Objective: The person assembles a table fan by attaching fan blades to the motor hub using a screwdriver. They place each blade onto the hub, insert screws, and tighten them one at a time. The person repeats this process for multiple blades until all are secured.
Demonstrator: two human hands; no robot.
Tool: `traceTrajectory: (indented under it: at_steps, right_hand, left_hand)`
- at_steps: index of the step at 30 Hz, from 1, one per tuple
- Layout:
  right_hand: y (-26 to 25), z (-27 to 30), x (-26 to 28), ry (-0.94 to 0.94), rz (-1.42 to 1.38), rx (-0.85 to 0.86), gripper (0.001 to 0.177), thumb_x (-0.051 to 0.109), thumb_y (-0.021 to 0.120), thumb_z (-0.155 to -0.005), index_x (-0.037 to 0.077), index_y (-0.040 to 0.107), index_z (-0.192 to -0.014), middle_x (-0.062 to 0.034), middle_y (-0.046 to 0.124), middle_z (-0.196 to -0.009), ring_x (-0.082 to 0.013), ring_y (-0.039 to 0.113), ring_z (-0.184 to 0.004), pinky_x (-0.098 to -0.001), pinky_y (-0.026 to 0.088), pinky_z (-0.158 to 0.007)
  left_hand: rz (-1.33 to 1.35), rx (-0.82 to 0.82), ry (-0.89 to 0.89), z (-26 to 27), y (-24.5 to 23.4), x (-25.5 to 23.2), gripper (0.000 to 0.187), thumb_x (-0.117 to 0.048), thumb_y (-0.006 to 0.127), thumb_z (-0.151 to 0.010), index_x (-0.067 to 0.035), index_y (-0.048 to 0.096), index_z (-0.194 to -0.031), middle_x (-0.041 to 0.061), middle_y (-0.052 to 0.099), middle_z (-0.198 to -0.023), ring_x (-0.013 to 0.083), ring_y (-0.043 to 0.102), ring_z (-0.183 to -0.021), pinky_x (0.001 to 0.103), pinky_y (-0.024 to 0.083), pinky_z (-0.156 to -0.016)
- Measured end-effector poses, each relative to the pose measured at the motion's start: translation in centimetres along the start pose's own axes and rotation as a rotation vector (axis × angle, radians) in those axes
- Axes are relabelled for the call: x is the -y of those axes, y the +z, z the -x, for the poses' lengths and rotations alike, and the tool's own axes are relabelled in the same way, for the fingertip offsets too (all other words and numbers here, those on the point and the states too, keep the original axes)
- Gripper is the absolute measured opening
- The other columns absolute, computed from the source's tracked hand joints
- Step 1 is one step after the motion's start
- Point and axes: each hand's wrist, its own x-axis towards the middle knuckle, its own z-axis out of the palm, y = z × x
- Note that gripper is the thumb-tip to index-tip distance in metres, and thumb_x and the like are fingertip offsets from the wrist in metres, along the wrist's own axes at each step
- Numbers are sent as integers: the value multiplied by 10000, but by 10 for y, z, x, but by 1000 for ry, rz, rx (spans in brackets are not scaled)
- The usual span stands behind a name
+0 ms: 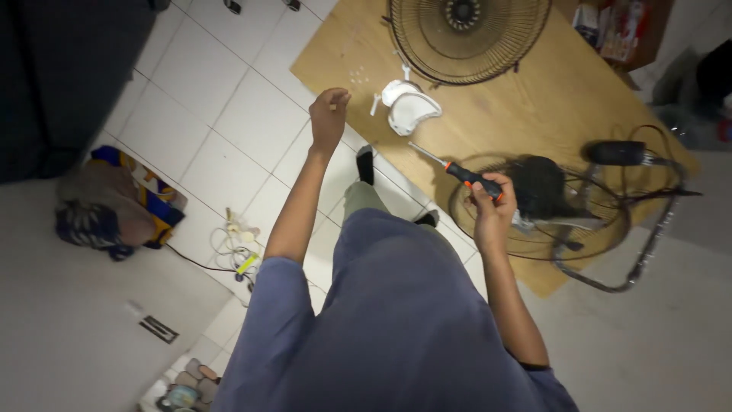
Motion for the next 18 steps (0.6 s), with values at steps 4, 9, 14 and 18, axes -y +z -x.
traceTrajectory:
  at_steps: [4, 9, 14, 18]
  right_hand:
    - [49, -25, -2, 3, -30, -38, 200, 18, 664, -998, 33, 566, -1172, -86, 637, -993, -128, 578, -738, -295, 523, -651]
    - [97, -44, -5, 28, -53, -67, 191, 20, 652, -995, 31, 559, -1162, -117, 676, -1140, -121, 592, -825, -297, 518, -661]
    - [125, -58, -10, 57, -101, -113, 198, 32, 661, -1000, 32, 568, -1174, -108, 656, -1135, -118, 564, -803, -318, 519, -667]
    - [137, -69, -13, 61, -100, -147, 204, 33, 664, -1004, 34, 568, -1185, -114, 650, -1129, -123, 568, -829, -324, 514, -670]
  left_hand:
    - [-80, 87, 51, -57, 4, 47, 126, -72, 712, -944, 19, 711, -1031, 154, 747, -1002, 284, 736, -922, 364, 571, -837]
    - [-175, 237, 27, -104, 29, 79, 97, -71, 687, -923, -11, 713, -994, 143, 711, -1026, 341, 671, -959, 411, 532, -849]
    - [-305, 398, 105, -117, 47, 100, 45, -71, 665, -932, -63, 706, -949, 112, 692, -1012, 338, 656, -945, 438, 514, -823]
    - [-411, 405, 218, -125, 56, 113, 25, -71, 692, -907, -85, 712, -903, 85, 688, -987, 312, 662, -902, 428, 516, -787]
